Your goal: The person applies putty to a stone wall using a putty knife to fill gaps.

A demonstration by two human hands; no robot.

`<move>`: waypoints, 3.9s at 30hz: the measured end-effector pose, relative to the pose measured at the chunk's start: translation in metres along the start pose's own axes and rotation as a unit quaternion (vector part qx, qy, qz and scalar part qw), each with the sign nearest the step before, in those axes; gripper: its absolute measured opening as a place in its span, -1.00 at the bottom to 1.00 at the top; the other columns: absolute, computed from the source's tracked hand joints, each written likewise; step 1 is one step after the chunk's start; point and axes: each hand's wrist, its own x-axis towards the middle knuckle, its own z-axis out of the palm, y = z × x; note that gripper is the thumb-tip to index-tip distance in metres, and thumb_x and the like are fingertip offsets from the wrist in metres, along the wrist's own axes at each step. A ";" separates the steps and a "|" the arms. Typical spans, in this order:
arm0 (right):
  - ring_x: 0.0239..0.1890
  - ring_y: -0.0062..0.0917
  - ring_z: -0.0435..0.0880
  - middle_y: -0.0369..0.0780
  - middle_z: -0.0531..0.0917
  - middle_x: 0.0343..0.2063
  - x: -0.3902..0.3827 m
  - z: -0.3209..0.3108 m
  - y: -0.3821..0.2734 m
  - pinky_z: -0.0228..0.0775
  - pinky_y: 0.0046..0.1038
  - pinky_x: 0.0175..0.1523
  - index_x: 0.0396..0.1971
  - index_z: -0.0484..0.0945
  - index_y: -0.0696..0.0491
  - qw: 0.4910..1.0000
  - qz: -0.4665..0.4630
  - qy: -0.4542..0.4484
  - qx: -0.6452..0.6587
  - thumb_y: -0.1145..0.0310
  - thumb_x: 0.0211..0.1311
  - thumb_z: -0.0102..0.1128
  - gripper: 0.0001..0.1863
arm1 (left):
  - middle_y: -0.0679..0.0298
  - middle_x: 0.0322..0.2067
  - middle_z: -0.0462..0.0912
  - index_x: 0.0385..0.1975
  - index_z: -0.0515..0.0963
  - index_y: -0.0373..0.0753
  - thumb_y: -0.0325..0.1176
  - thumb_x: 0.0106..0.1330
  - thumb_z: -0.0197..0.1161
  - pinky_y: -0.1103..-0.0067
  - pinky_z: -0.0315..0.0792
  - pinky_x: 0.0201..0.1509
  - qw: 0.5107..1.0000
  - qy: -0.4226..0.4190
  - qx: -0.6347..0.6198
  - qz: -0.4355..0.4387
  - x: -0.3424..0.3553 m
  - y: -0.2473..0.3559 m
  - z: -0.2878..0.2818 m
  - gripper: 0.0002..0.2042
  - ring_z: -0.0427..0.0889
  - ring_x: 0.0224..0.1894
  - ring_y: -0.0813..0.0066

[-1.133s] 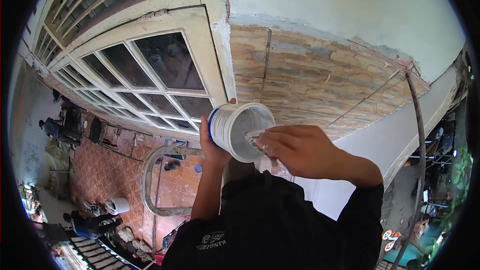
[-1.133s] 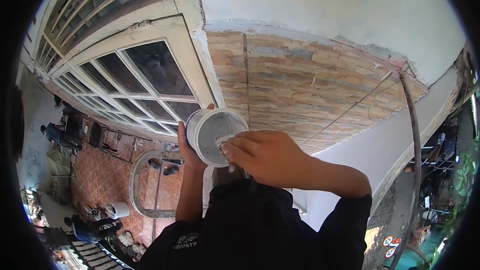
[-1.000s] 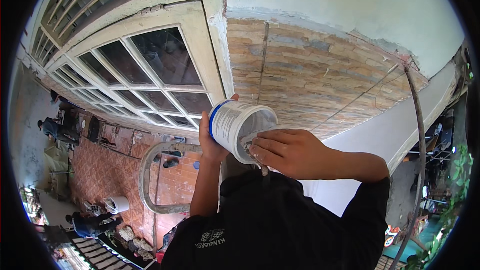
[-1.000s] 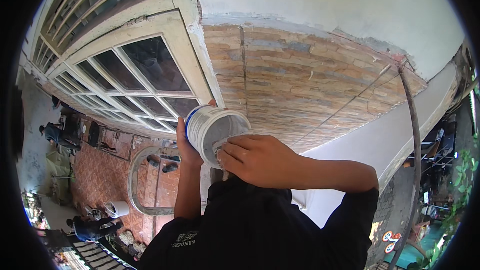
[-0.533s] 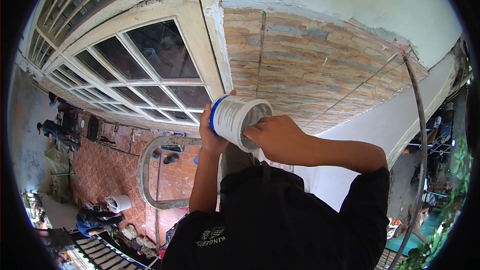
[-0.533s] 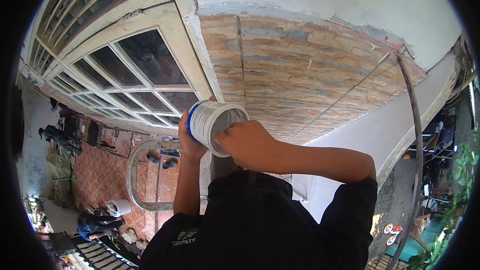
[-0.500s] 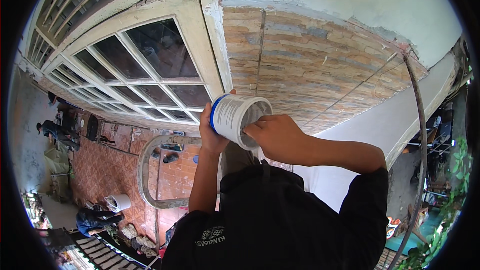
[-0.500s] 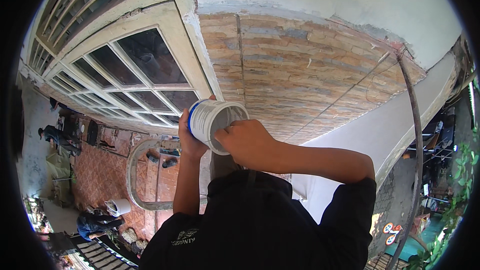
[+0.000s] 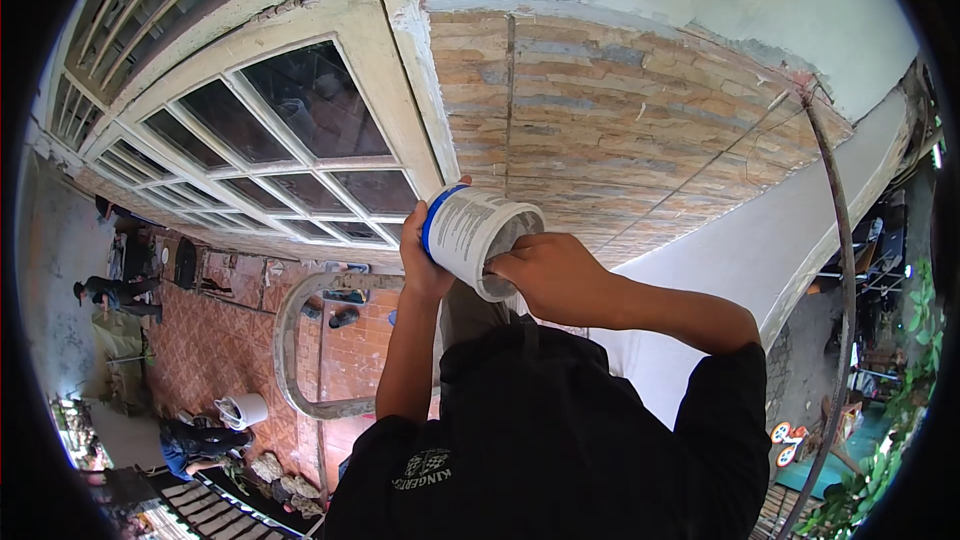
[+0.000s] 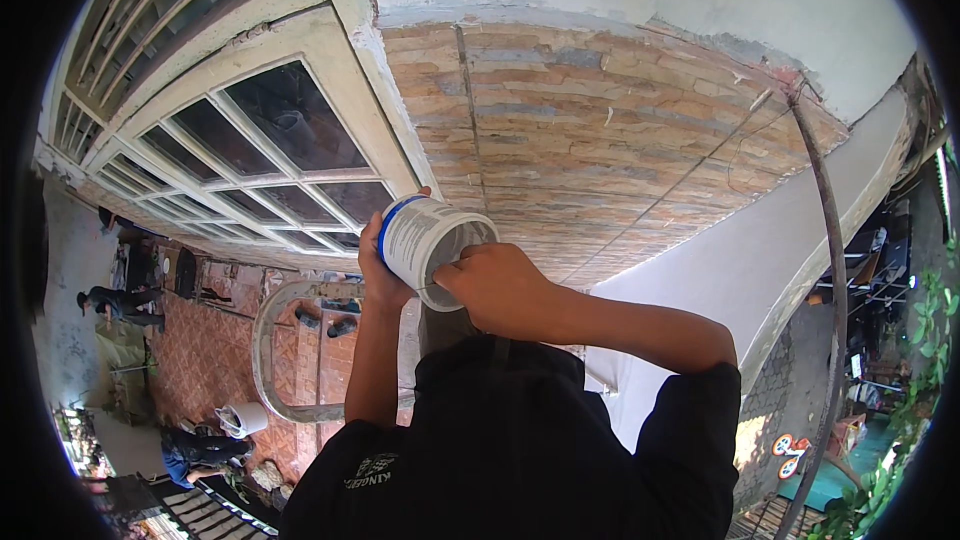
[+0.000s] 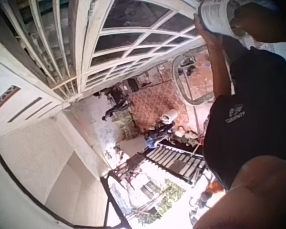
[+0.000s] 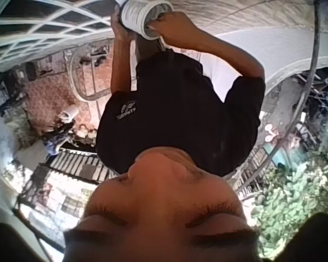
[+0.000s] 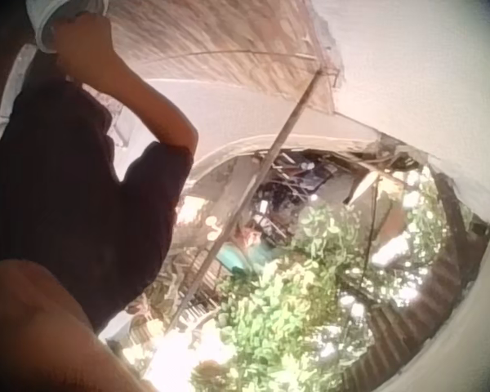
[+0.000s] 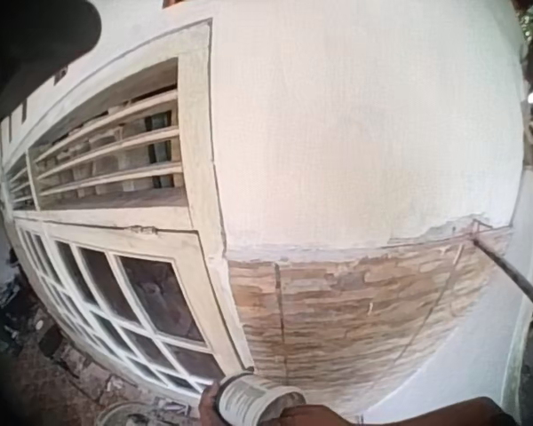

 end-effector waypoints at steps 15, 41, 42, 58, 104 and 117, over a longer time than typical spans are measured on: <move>-0.31 -0.53 0.70 -0.17 0.71 -0.39 -0.011 0.018 0.030 0.51 -0.44 -0.21 -0.28 0.60 0.20 0.799 0.323 0.095 0.498 0.28 0.41 0.14 -0.74 | 0.02 0.18 0.49 0.35 0.23 -0.38 0.14 0.40 -0.16 0.41 0.31 0.32 0.997 0.049 0.006 0.062 0.008 -0.027 -0.026 -0.27 0.51 0.19 0.23; 0.26 -0.34 0.49 -0.27 0.57 0.14 -0.083 -0.157 0.170 0.40 -0.29 0.34 0.07 0.59 -0.07 0.873 -0.030 0.370 -0.316 0.71 0.00 0.22 -0.43 | 0.14 0.13 0.50 0.21 0.35 -0.16 -0.09 0.24 0.08 0.15 0.46 0.18 0.997 0.016 0.067 -0.023 -0.024 -0.079 0.041 -0.46 0.50 0.17 0.13; 0.26 -0.34 0.49 -0.27 0.57 0.14 -0.083 -0.155 0.180 0.40 -0.29 0.34 0.07 0.59 -0.07 0.873 -0.029 0.372 -0.314 0.71 0.00 0.22 -0.43 | 0.17 0.15 0.51 0.21 0.42 -0.11 0.22 0.40 -0.26 0.11 0.35 0.27 0.982 -0.002 0.187 0.037 -0.024 -0.079 0.039 -0.37 0.45 0.23 0.08; 0.19 -0.33 0.55 -0.28 0.58 0.11 -0.134 -0.149 0.153 0.40 -0.22 0.35 0.08 0.58 -0.07 0.936 0.027 0.271 -0.223 0.54 0.04 0.30 -0.48 | 0.02 0.15 0.44 0.31 0.18 -0.18 0.00 0.25 0.26 0.16 0.50 0.18 0.995 -0.016 0.096 0.018 -0.025 -0.073 0.018 -0.30 0.51 0.15 0.05; -0.04 -0.29 0.66 -0.11 0.65 -0.14 0.030 -0.066 0.019 0.56 -0.25 -0.05 -0.17 0.53 0.11 0.955 -0.065 -0.291 0.010 0.53 -0.05 0.28 -0.65 | -0.09 0.13 0.50 0.37 0.16 -0.38 0.19 0.44 -0.40 0.25 0.37 0.29 0.972 -0.091 -0.104 -0.191 0.020 -0.028 0.035 -0.24 0.53 0.15 0.07; -0.29 -0.03 0.64 0.00 0.63 -0.34 -0.002 -0.106 0.043 0.46 -0.17 -0.23 -0.21 0.46 0.18 0.992 0.027 -0.072 0.095 0.52 0.16 0.19 -0.80 | 0.07 0.11 0.56 0.22 0.40 -0.29 0.25 0.44 -0.26 0.22 0.42 0.24 0.973 -0.033 -0.077 -0.215 0.032 -0.045 0.031 -0.29 0.56 0.15 0.16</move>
